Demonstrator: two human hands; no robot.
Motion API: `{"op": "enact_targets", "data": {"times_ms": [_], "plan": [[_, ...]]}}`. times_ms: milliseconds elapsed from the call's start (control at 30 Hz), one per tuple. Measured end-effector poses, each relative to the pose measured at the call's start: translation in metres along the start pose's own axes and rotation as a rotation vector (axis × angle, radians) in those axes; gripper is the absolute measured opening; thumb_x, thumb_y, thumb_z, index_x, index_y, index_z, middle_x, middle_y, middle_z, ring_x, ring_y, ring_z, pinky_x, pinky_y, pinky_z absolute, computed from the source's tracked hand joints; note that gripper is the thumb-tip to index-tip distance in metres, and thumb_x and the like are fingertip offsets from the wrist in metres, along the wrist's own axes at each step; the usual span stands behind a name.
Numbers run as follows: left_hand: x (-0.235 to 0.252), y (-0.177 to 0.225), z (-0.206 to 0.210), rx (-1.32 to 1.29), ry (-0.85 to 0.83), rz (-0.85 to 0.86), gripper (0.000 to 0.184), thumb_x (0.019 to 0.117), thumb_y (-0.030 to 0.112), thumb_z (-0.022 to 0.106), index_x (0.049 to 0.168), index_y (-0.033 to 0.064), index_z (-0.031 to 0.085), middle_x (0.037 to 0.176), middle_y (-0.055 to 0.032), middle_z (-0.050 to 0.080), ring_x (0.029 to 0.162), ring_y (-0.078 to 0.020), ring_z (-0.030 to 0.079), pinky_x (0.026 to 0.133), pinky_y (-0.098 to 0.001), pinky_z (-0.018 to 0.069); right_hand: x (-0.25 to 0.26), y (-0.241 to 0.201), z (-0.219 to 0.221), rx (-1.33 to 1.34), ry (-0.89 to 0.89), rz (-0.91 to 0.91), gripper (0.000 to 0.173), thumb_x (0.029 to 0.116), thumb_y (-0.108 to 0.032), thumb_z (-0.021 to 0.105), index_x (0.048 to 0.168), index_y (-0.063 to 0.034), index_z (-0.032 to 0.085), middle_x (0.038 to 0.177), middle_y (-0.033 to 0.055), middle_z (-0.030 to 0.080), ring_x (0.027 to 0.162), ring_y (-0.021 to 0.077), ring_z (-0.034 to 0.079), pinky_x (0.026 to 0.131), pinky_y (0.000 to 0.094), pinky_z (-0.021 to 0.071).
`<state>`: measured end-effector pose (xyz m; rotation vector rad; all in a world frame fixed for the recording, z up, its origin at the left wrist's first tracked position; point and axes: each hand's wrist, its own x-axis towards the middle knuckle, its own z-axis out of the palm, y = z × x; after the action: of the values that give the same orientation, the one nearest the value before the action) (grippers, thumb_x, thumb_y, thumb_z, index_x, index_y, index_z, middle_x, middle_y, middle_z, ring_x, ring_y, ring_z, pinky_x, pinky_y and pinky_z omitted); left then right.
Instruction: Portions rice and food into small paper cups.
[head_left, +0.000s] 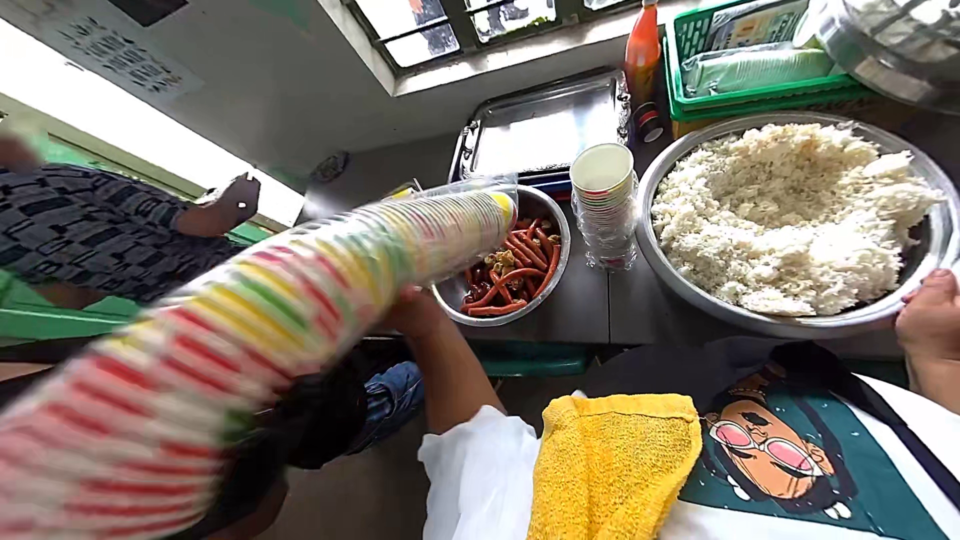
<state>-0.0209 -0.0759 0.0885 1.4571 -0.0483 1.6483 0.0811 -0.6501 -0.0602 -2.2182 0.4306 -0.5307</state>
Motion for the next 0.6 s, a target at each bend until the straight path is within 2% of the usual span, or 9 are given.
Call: {"op": "enact_targets", "data": {"times_ms": [67,133,233,300,367,400,467,533,600], "plan": [[0.019,0.009,0.000,-0.174,0.006,-0.019,0.073,0.0860,0.054,0.076,0.125,0.0028,0.043,0.107,0.0032,0.065,0.106,-0.0069,0.064,0.093,-0.0356,0.0573,-0.005,-0.012,-0.005,-0.012,-0.032,0.056,0.053,0.1065,-0.023,0.043,0.147,0.0113,0.037,0.127,0.0335,0.059,0.104,0.0332,0.066,0.099,0.0463,0.0498],[0.025,0.023,-0.007,-0.297,-0.047,0.012,0.054,0.0932,0.049,0.067,0.123,0.0082,0.049,0.109,0.0034,0.068,0.110,-0.0075,0.064,0.095,-0.0344,0.0558,-0.009,-0.026,-0.011,-0.016,-0.047,0.077,0.054,0.1058,-0.021,0.043,0.149,0.0105,0.035,0.129,0.0346,0.057,0.106,0.0362,0.065,0.099,0.0500,0.0495],[0.009,0.057,-0.008,-0.415,-0.002,-0.093,0.059,0.0981,0.055,0.055,0.116,-0.0013,0.056,0.106,-0.0026,0.069,0.106,-0.0070,0.065,0.092,-0.0274,0.0545,-0.012,-0.036,-0.016,-0.022,-0.079,0.097,0.054,0.1067,-0.021,0.044,0.149,0.0094,0.033,0.126,0.0363,0.057,0.104,0.0415,0.065,0.097,0.0568,0.0491],[-0.007,0.075,-0.002,-0.445,-0.021,-0.182,0.050,0.1005,0.044,0.056,0.107,-0.0047,0.062,0.094,-0.0015,0.071,0.097,-0.0044,0.068,0.086,-0.0223,0.0548,-0.010,-0.037,-0.016,-0.029,-0.094,0.109,0.051,0.1076,-0.022,0.044,0.146,0.0099,0.036,0.122,0.0383,0.058,0.103,0.0469,0.065,0.095,0.0619,0.0481],[-0.017,0.071,0.003,-0.380,-0.038,-0.198,0.028,0.1060,0.026,0.047,0.097,0.0060,0.064,0.084,0.0052,0.071,0.090,-0.0005,0.069,0.081,-0.0208,0.0562,-0.007,-0.034,-0.016,-0.037,-0.108,0.104,0.050,0.1076,-0.022,0.044,0.144,0.0101,0.038,0.120,0.0393,0.059,0.103,0.0504,0.064,0.093,0.0658,0.0470],[-0.018,0.070,0.009,-0.303,-0.006,-0.211,0.025,0.1067,0.016,0.040,0.095,0.0088,0.061,0.081,0.0081,0.069,0.086,0.0016,0.068,0.079,-0.0203,0.0563,-0.006,-0.032,-0.016,-0.041,-0.111,0.100,0.050,0.1074,-0.023,0.045,0.145,0.0094,0.039,0.120,0.0397,0.059,0.104,0.0524,0.063,0.093,0.0680,0.0461],[-0.009,0.066,0.020,-0.035,-0.005,-0.241,0.016,0.1013,0.004,0.034,0.112,-0.0007,0.044,0.092,0.0057,0.057,0.091,0.0035,0.060,0.084,-0.0197,0.0525,-0.003,-0.028,-0.015,-0.045,-0.114,0.079,0.050,0.1067,-0.023,0.045,0.146,0.0080,0.039,0.119,0.0407,0.059,0.104,0.0554,0.063,0.091,0.0710,0.0450],[0.014,0.049,0.024,0.201,-0.120,-0.130,0.051,0.0963,0.020,0.054,0.128,-0.0156,0.034,0.110,-0.0032,0.056,0.103,0.0028,0.057,0.092,-0.0200,0.0503,-0.002,-0.027,-0.014,-0.047,-0.120,0.060,0.050,0.1066,-0.023,0.046,0.146,0.0073,0.040,0.120,0.0413,0.059,0.107,0.0570,0.062,0.092,0.0726,0.0441],[0.038,0.031,0.048,0.404,-0.181,0.095,0.087,0.0935,0.043,0.065,0.132,-0.0290,0.033,0.124,-0.0234,0.060,0.116,-0.0093,0.059,0.100,-0.0257,0.0490,-0.002,-0.028,-0.014,-0.061,-0.122,0.044,0.049,0.1066,-0.022,0.047,0.146,0.0075,0.041,0.122,0.0429,0.057,0.112,0.0598,0.059,0.094,0.0739,0.0421]]}}
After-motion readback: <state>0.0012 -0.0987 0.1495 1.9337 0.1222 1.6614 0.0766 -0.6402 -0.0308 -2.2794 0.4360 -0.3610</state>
